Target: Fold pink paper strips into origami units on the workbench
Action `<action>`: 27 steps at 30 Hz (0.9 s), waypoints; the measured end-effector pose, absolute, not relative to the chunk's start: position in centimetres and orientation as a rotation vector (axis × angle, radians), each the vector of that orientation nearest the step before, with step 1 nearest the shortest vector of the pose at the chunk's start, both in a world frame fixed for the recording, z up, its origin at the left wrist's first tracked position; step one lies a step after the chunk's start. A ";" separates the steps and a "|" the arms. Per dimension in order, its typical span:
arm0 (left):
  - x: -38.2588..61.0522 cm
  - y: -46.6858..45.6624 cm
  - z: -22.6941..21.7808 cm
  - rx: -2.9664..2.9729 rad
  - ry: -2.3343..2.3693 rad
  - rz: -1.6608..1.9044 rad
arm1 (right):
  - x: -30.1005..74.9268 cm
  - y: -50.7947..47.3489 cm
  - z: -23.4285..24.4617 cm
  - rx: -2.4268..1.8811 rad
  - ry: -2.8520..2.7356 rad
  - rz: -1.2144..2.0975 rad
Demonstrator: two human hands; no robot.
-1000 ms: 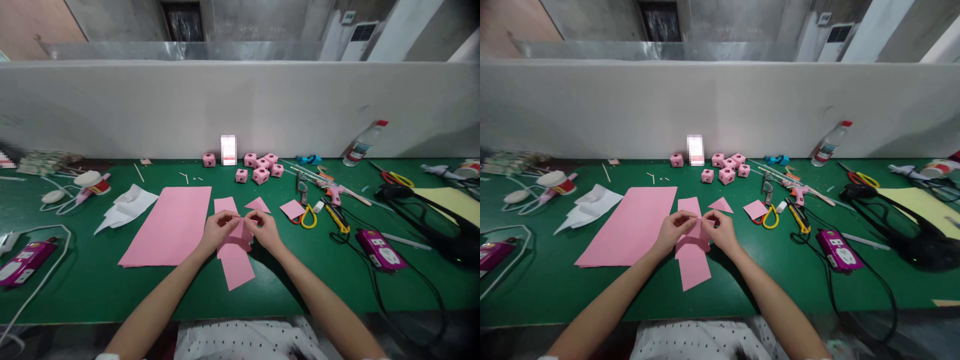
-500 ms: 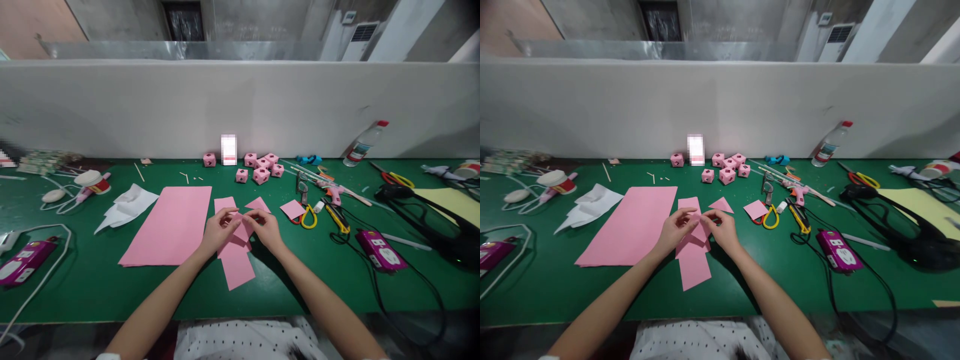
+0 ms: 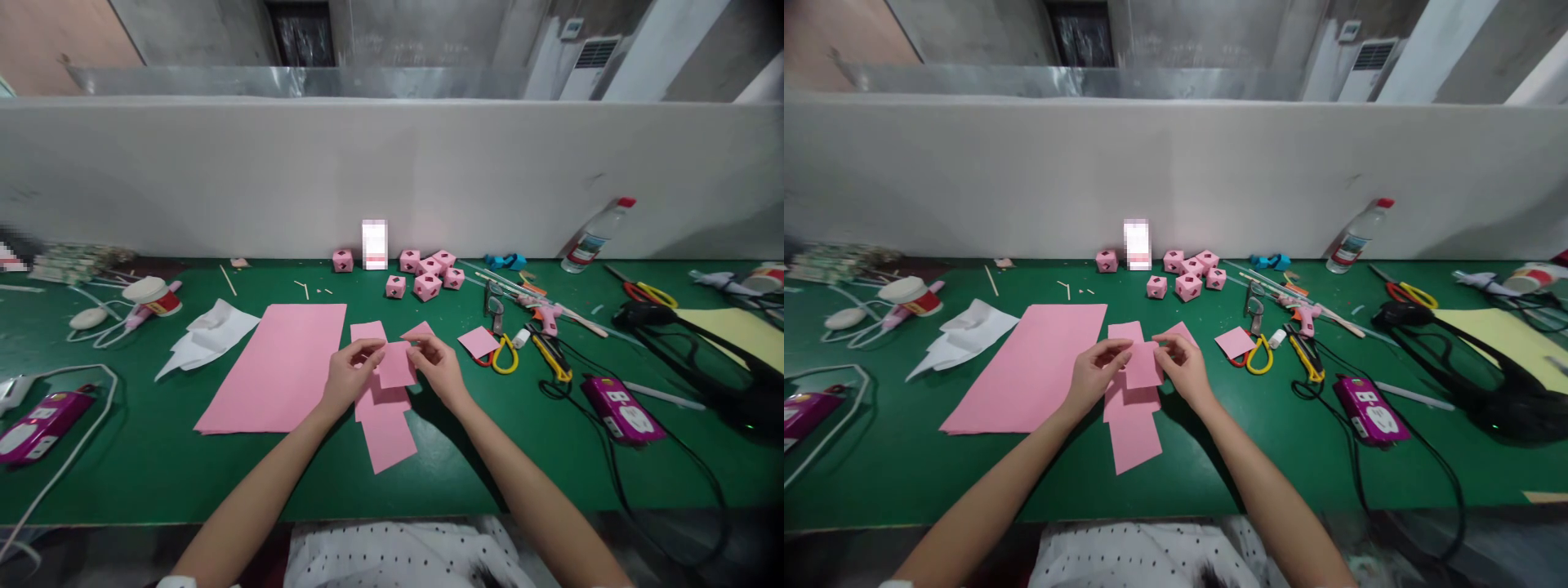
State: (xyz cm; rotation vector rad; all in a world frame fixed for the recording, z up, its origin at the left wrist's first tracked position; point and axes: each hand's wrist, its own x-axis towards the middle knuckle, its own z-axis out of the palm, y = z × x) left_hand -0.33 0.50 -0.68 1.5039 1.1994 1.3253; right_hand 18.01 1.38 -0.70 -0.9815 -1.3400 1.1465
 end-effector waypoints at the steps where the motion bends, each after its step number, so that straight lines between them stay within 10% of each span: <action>1: -0.3 0.5 -0.7 1.498 1.184 1.312 | 18.1 1.5 -0.7 -0.993 -1.343 1.138; 27: -0.4 0.6 0.1 1.375 1.143 1.270 | 18.4 1.6 -1.0 -1.016 -1.528 1.117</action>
